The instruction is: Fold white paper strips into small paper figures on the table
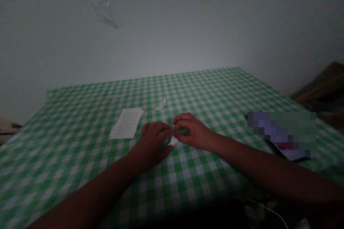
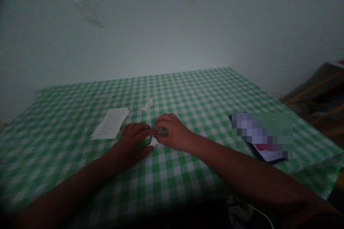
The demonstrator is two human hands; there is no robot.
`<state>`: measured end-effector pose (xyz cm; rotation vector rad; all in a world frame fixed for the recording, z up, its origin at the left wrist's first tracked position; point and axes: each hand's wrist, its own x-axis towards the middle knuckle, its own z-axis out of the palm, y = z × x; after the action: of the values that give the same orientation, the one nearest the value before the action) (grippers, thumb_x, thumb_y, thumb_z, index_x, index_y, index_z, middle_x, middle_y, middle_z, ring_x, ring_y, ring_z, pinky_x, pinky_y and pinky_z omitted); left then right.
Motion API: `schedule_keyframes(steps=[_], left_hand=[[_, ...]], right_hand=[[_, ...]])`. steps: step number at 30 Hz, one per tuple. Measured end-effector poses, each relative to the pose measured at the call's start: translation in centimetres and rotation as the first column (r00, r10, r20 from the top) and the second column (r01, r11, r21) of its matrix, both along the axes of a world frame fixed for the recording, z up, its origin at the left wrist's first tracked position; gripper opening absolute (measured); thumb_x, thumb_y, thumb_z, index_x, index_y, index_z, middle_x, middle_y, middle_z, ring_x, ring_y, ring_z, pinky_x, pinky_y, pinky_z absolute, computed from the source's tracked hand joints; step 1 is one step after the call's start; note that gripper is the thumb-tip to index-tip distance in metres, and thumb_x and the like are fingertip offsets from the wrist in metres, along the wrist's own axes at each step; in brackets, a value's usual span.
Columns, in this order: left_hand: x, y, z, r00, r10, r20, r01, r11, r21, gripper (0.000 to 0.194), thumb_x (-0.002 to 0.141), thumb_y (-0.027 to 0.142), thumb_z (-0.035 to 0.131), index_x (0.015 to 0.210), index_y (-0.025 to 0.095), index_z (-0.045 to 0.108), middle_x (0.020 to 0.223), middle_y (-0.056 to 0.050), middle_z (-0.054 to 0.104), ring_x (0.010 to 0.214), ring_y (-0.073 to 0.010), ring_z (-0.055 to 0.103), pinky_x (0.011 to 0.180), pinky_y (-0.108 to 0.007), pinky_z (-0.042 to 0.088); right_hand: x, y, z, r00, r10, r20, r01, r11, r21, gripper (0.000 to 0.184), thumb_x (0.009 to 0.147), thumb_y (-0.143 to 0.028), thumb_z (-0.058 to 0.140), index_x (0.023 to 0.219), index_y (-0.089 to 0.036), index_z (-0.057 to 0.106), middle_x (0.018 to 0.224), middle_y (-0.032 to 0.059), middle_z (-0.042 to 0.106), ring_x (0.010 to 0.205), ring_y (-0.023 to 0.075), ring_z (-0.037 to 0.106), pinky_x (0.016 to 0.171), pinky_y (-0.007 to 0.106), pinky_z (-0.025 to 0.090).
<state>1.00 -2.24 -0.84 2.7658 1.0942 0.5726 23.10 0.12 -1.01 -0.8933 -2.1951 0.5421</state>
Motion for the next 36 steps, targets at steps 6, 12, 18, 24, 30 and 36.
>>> schedule_keyframes(steps=[6,12,18,24,30,36], left_hand=[[-0.1,0.3,0.3,1.0,-0.003,0.013,0.003,1.0,-0.023,0.041,0.086,0.019,0.065,0.124,0.025,0.054,0.121,-0.007,0.061,0.113,-0.0271,0.054,0.097,-0.047,0.038],[-0.9,0.9,0.3,0.995,0.001,0.101,0.002,1.0,-0.027,0.024,0.088,0.022,0.061,0.112,0.022,0.058,0.116,-0.007,0.061,0.111,-0.0258,0.055,0.097,-0.045,0.04],[-1.1,1.2,0.1,0.995,-0.03,0.099,0.038,0.996,-0.078,0.016,0.088,0.021,0.06,0.104,0.023,0.061,0.114,-0.005,0.061,0.11,-0.0243,0.054,0.097,-0.044,0.039],[-0.9,1.2,0.1,0.992,-0.036,0.121,0.044,0.997,-0.063,0.015,0.087,0.02,0.061,0.102,0.023,0.061,0.113,-0.005,0.061,0.108,-0.0242,0.054,0.095,-0.043,0.04],[-1.1,1.2,0.7,0.991,-0.044,0.123,0.054,0.996,-0.078,0.011,0.087,0.019,0.059,0.097,0.023,0.059,0.115,-0.005,0.06,0.112,-0.0242,0.053,0.099,-0.044,0.04],[-1.3,1.2,0.9,0.991,-0.059,0.12,0.072,0.991,-0.11,0.012,0.085,0.016,0.055,0.095,0.022,0.059,0.118,-0.007,0.058,0.113,-0.0251,0.052,0.099,-0.045,0.041]], right_hand=[[0.2,0.1,0.2,1.0,0.012,-0.018,-0.011,1.0,0.012,0.013,0.081,-0.013,0.071,0.081,-0.022,0.061,0.102,0.0035,0.066,0.102,0.0187,0.06,0.095,0.039,0.042],[0.5,-0.2,0.8,0.999,-0.001,0.033,0.0,1.0,0.027,0.014,0.08,-0.012,0.07,0.082,-0.022,0.06,0.105,0.0039,0.065,0.104,0.0195,0.059,0.097,0.039,0.041],[0.5,-0.5,1.0,0.998,0.005,0.062,-0.007,0.999,0.036,0.013,0.079,-0.013,0.069,0.084,-0.022,0.062,0.107,0.0044,0.065,0.107,0.0207,0.056,0.097,0.039,0.041],[0.3,-0.7,0.8,0.997,0.009,0.073,-0.013,0.999,0.045,0.009,0.083,-0.015,0.068,0.087,-0.022,0.065,0.105,0.004,0.065,0.105,0.0207,0.056,0.096,0.038,0.041],[0.3,-0.7,0.5,0.999,0.03,0.033,-0.032,0.997,0.076,0.004,0.086,-0.017,0.066,0.087,-0.021,0.065,0.105,0.0045,0.065,0.103,0.0198,0.056,0.095,0.038,0.041],[0.3,-1.0,0.7,0.998,0.033,0.055,-0.036,0.998,0.046,0.004,0.088,-0.018,0.064,0.089,-0.022,0.066,0.104,0.0048,0.064,0.104,0.0212,0.055,0.095,0.04,0.042]])
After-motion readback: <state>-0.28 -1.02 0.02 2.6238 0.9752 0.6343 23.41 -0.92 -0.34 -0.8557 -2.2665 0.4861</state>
